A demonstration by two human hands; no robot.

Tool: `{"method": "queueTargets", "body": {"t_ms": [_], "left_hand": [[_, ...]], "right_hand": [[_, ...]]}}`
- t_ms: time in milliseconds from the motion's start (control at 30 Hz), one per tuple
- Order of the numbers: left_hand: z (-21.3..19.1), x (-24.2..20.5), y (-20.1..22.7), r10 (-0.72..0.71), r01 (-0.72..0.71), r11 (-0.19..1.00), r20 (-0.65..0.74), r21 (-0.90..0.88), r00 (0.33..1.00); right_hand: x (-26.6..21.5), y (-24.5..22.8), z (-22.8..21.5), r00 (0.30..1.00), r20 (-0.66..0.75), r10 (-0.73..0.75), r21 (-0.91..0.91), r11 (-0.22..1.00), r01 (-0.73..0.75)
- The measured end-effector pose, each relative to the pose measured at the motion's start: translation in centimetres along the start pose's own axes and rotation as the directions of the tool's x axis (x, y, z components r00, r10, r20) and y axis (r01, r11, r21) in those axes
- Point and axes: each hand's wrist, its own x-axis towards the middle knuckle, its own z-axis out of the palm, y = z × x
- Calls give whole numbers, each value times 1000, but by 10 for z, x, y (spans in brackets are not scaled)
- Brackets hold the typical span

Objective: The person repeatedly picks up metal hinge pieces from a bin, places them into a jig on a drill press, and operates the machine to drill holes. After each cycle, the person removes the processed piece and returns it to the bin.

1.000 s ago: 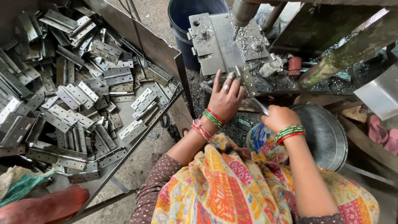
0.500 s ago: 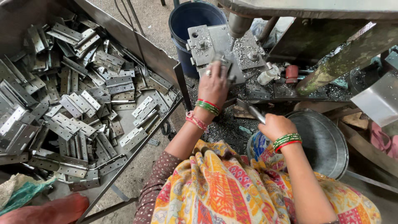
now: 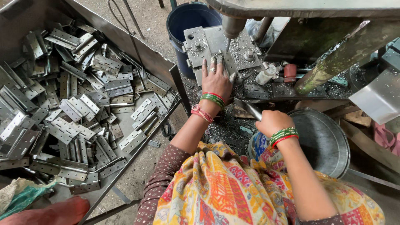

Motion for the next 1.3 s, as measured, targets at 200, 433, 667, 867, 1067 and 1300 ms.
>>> {"method": "queueTargets", "body": {"t_ms": [200,433,667,867,1067,1300], "left_hand": [[-5,5,-3,24,-18,999,-167,36,986],[-14,2,-3,37,-35,999,-84,25,996],[-3,23,-11,27,-26,998,-18,51,999],[0,8,-12,42,-42,999,5,15,999],[-1,37,-24,29,-29,999,-18,31,999],[3,41,-28,75,-44,994,-347,95,935]], "right_hand": [[-14,3,72,990,-101,97,184,980,-77],[5,13,52,995,82,56,206,976,-72],[0,8,52,991,104,85,165,981,-102],[-17,10,88,998,14,68,239,969,-69],[18,21,28,998,59,8,109,994,-14],[-12,4,72,994,-79,75,134,989,-64]]}}
